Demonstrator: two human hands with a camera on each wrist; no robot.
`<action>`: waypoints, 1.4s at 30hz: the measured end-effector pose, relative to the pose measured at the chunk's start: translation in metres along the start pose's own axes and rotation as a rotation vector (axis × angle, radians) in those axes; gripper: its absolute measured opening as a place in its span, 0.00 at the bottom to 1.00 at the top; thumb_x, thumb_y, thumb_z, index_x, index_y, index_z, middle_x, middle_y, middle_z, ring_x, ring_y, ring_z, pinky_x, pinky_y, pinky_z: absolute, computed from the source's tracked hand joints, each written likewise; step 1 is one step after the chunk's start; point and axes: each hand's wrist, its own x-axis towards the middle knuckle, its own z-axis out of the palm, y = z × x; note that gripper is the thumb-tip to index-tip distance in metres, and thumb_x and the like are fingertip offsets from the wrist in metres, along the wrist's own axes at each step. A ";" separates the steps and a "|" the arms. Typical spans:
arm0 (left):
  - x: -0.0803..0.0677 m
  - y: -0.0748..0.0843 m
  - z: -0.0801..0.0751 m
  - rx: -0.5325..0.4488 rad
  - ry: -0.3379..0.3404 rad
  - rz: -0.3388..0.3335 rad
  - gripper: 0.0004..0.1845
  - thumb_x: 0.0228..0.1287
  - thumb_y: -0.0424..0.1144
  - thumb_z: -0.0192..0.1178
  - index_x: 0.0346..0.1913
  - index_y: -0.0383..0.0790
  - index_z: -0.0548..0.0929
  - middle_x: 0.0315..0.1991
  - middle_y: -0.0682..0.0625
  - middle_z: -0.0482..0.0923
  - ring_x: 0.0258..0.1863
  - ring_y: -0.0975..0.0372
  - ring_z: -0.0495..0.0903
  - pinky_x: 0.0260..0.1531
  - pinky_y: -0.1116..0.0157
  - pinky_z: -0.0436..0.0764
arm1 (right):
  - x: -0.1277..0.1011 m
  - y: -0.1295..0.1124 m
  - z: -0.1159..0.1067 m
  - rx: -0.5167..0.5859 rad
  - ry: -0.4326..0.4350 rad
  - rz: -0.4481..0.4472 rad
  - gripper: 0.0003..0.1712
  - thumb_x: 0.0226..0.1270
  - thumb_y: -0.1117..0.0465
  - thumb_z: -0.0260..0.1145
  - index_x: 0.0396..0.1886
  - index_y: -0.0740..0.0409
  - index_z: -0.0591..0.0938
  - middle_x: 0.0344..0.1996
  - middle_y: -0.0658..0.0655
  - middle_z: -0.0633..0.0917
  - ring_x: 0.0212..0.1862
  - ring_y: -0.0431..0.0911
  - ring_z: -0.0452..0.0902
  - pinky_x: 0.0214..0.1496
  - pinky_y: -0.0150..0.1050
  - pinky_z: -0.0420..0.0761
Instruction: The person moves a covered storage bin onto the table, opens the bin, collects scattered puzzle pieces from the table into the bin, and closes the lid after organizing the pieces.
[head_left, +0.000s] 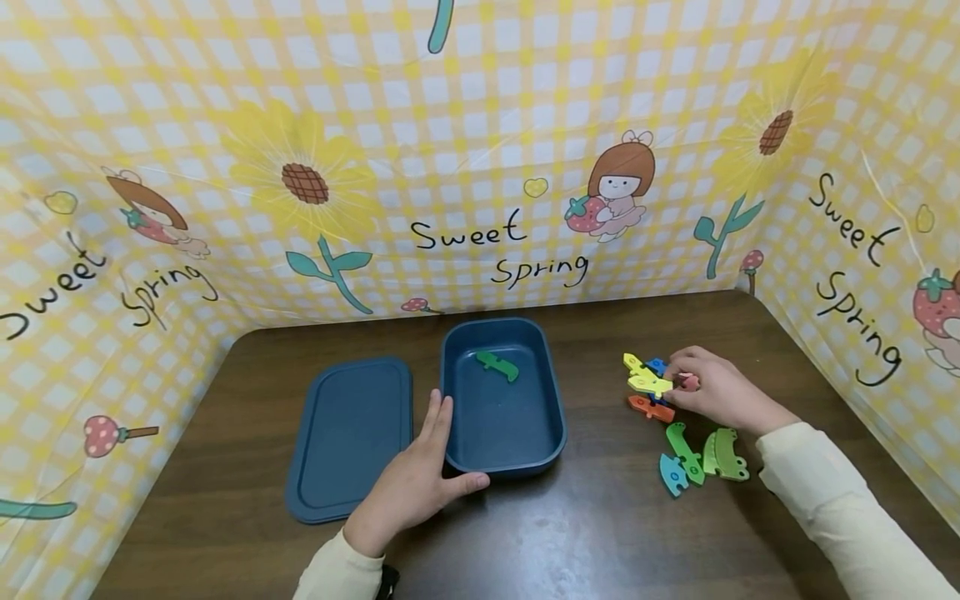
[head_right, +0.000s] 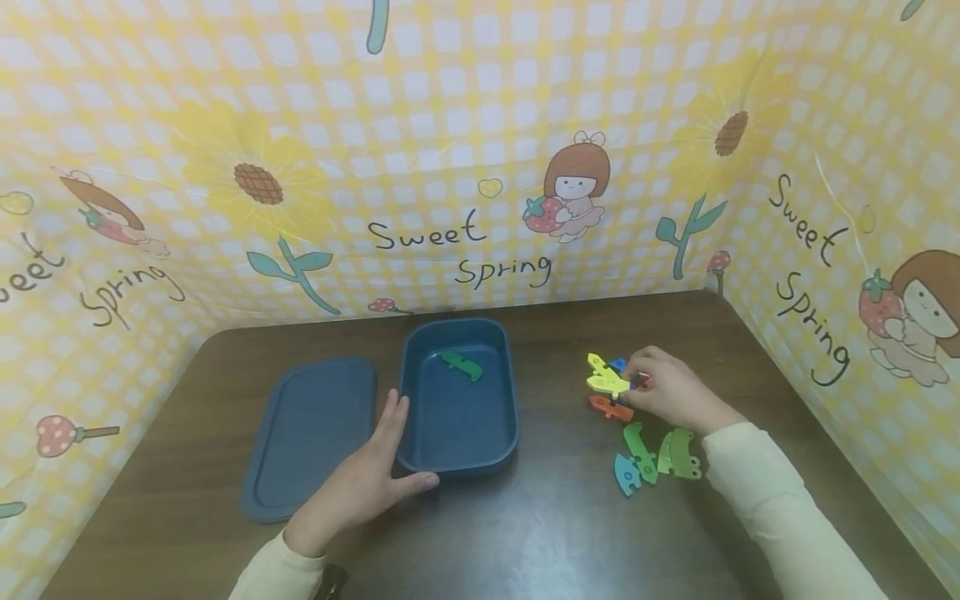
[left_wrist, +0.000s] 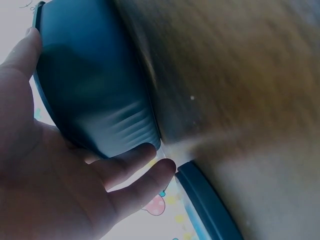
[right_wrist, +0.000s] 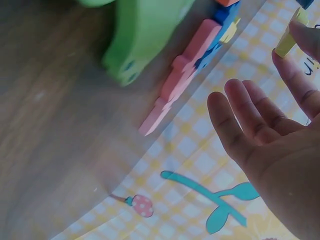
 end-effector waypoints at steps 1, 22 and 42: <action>0.000 0.000 0.000 -0.002 -0.001 0.001 0.61 0.61 0.67 0.65 0.82 0.43 0.40 0.82 0.46 0.30 0.50 0.43 0.81 0.30 0.54 0.78 | 0.002 -0.002 0.001 0.005 -0.002 -0.004 0.08 0.65 0.59 0.74 0.40 0.55 0.84 0.57 0.68 0.77 0.53 0.61 0.77 0.51 0.58 0.76; -0.001 0.004 -0.002 0.026 0.007 0.012 0.61 0.60 0.67 0.65 0.82 0.40 0.42 0.82 0.44 0.31 0.46 0.45 0.83 0.31 0.53 0.78 | 0.038 -0.037 0.012 0.013 -0.019 -0.074 0.07 0.66 0.58 0.72 0.41 0.52 0.84 0.61 0.66 0.75 0.57 0.64 0.75 0.54 0.58 0.76; -0.001 0.000 -0.001 0.022 0.008 0.018 0.61 0.60 0.69 0.64 0.82 0.39 0.43 0.82 0.44 0.31 0.50 0.44 0.82 0.34 0.51 0.80 | 0.076 -0.085 0.029 0.034 -0.057 -0.110 0.09 0.62 0.61 0.75 0.40 0.53 0.85 0.60 0.62 0.76 0.57 0.59 0.75 0.57 0.55 0.77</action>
